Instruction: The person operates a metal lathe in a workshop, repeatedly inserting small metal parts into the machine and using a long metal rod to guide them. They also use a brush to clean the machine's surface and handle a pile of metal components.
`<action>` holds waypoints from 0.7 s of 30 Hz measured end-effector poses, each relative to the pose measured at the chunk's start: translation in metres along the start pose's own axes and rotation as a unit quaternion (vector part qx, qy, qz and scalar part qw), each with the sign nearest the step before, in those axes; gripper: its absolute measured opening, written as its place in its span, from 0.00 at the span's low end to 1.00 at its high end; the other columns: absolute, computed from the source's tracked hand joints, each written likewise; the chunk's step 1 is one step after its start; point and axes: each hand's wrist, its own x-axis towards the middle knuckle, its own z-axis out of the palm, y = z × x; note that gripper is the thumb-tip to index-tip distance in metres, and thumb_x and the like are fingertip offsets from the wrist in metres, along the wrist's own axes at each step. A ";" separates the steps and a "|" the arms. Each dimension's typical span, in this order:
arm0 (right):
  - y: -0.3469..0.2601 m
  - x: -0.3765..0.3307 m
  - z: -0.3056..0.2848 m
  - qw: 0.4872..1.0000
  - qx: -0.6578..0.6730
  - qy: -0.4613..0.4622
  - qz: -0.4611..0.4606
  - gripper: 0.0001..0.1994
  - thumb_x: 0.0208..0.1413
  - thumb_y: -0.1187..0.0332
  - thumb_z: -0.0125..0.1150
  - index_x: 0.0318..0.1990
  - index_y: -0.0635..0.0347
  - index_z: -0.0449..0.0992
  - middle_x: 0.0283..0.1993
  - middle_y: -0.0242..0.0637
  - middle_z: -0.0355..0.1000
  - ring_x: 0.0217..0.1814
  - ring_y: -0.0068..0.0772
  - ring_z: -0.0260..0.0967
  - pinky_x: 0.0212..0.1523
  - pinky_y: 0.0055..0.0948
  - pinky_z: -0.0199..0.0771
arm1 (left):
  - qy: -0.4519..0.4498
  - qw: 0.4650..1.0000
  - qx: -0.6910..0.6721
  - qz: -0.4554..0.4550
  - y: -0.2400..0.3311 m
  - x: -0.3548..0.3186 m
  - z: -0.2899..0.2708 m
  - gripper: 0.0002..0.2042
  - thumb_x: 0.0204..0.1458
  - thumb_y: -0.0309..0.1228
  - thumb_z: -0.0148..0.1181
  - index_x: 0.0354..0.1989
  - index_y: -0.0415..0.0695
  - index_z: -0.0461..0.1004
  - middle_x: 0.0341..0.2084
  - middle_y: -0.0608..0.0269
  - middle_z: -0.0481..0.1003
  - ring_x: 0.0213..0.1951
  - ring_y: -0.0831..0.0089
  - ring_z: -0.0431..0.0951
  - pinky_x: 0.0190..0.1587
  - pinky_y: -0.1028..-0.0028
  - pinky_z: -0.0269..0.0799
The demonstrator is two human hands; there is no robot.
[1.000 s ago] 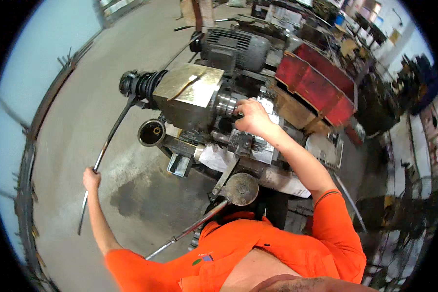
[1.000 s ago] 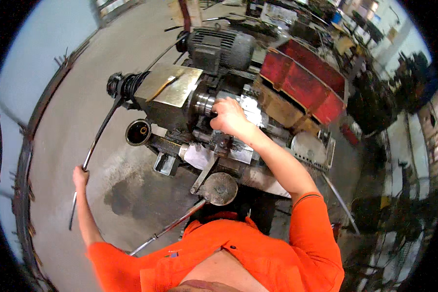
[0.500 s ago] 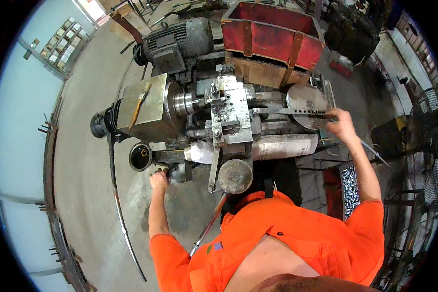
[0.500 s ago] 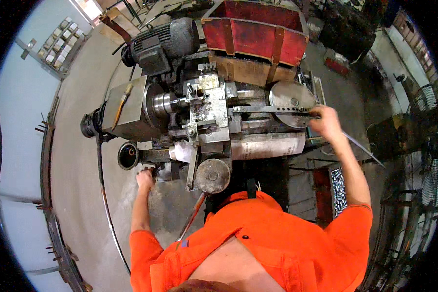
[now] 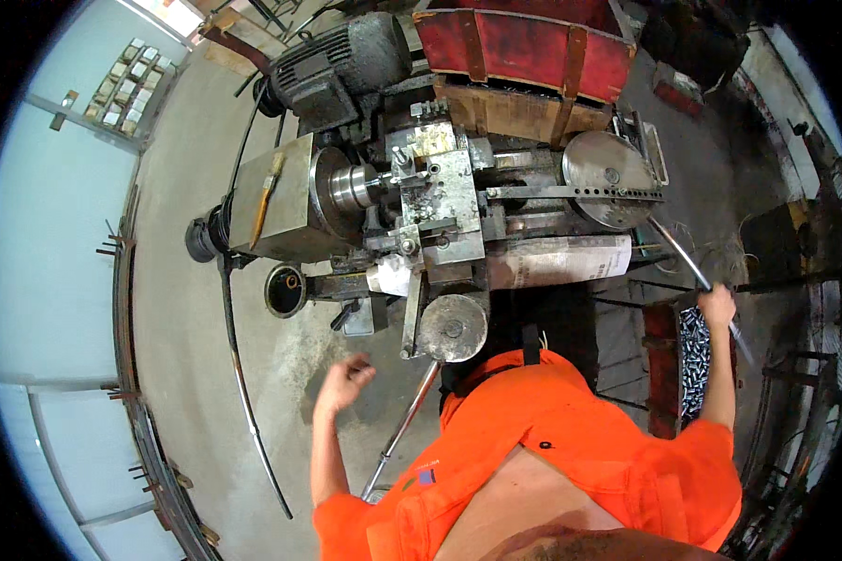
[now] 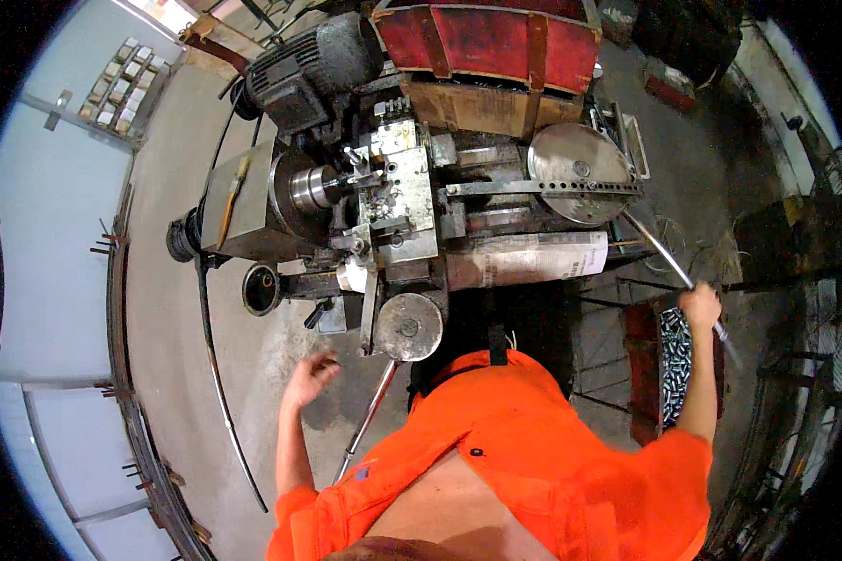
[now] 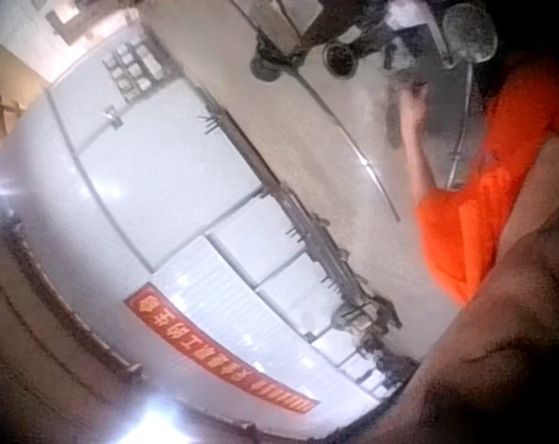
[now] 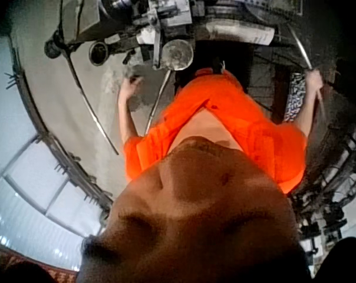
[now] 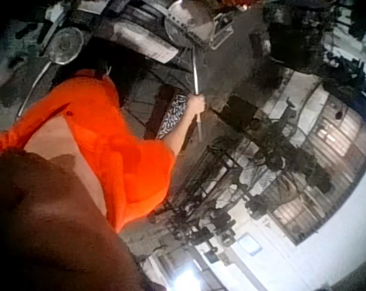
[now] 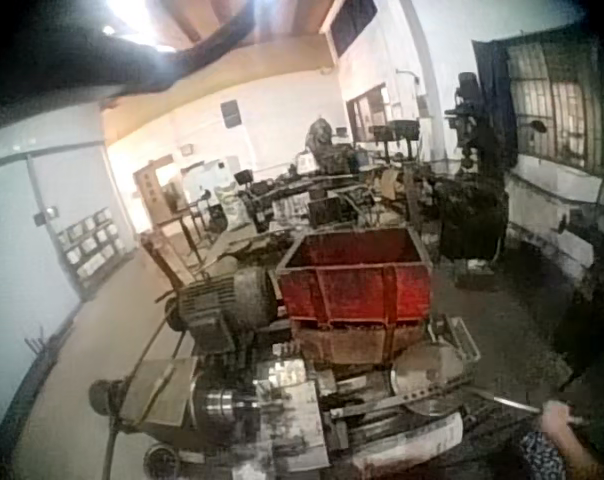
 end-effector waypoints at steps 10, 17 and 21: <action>-0.062 -0.134 -0.046 0.945 0.318 -0.078 0.025 0.14 0.35 0.63 0.51 0.32 0.59 0.72 0.26 0.53 0.70 0.31 0.58 0.67 0.33 0.44 0.67 | -0.061 0.994 0.044 0.081 0.054 -0.028 0.094 0.13 0.47 0.30 0.55 0.42 0.44 0.71 0.30 0.53 0.76 0.35 0.55 0.76 0.36 0.65 0.70; -0.063 -0.140 -0.038 0.959 0.272 -0.071 0.036 0.14 0.36 0.63 0.51 0.31 0.59 0.71 0.26 0.54 0.70 0.31 0.59 0.67 0.33 0.46 0.66 | -0.060 0.994 0.040 0.082 0.067 -0.029 0.090 0.12 0.47 0.27 0.53 0.41 0.44 0.71 0.29 0.55 0.76 0.34 0.57 0.76 0.37 0.64 0.70; -0.067 -0.140 -0.031 0.964 0.266 -0.016 0.014 0.13 0.37 0.62 0.51 0.31 0.59 0.71 0.24 0.54 0.69 0.30 0.59 0.67 0.31 0.46 0.66 | -0.049 0.995 0.031 0.078 0.063 -0.030 0.091 0.12 0.46 0.26 0.52 0.41 0.44 0.71 0.30 0.56 0.76 0.35 0.57 0.76 0.38 0.64 0.70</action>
